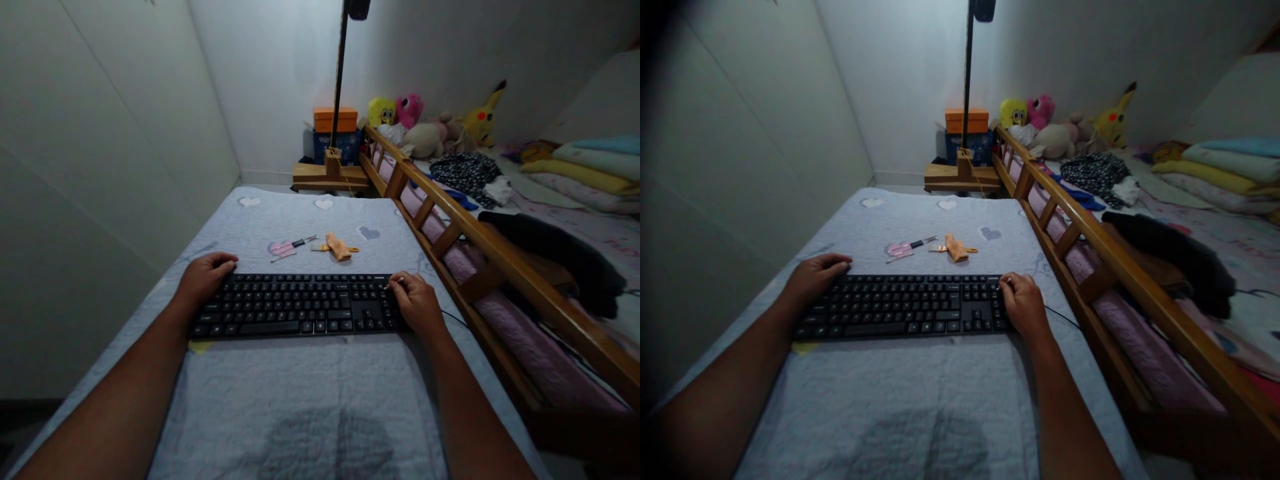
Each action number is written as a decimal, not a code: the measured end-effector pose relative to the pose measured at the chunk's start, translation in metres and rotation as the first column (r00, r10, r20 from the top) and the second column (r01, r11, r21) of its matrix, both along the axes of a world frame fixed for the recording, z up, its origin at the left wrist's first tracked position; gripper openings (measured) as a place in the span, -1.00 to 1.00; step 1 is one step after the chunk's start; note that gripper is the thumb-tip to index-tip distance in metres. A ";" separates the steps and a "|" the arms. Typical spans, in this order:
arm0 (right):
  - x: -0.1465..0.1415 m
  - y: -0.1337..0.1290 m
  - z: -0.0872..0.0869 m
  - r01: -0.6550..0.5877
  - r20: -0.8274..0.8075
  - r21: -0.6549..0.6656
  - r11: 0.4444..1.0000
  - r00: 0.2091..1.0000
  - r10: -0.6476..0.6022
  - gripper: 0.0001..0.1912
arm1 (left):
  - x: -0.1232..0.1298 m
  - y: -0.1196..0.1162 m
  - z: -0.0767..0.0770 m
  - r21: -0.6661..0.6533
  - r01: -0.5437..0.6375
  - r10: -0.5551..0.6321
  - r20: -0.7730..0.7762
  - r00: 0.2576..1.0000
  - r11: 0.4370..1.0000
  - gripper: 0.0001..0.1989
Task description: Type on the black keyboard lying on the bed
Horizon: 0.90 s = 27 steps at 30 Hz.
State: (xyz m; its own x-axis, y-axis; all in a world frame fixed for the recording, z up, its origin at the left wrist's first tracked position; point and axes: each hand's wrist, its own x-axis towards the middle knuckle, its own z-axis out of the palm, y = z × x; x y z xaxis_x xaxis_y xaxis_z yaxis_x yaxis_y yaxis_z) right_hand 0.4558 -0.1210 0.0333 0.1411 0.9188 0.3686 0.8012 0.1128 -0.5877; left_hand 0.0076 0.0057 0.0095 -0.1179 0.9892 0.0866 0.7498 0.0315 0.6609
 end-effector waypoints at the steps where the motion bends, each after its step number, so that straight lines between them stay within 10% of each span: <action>1: 0.000 -0.001 0.000 -0.001 0.000 -0.003 1.000 1.000 0.001 -0.80 | 0.000 0.000 0.000 0.001 0.000 0.000 -0.001 1.000 1.000 -0.61; 27: 0.004 0.012 -0.007 0.031 -0.013 0.011 0.999 0.999 -0.031 -0.76 | 0.005 -0.003 0.008 -0.030 -0.015 0.014 -0.012 1.000 0.999 -0.58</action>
State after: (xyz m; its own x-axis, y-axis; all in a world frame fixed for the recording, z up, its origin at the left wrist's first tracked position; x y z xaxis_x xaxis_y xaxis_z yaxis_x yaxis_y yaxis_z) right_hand 0.4598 -0.1093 0.0268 0.1741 0.9099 0.3766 0.7970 0.0944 -0.5965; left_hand 0.0121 0.0025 0.0171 -0.1315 0.9896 0.0579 0.7568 0.0624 0.6506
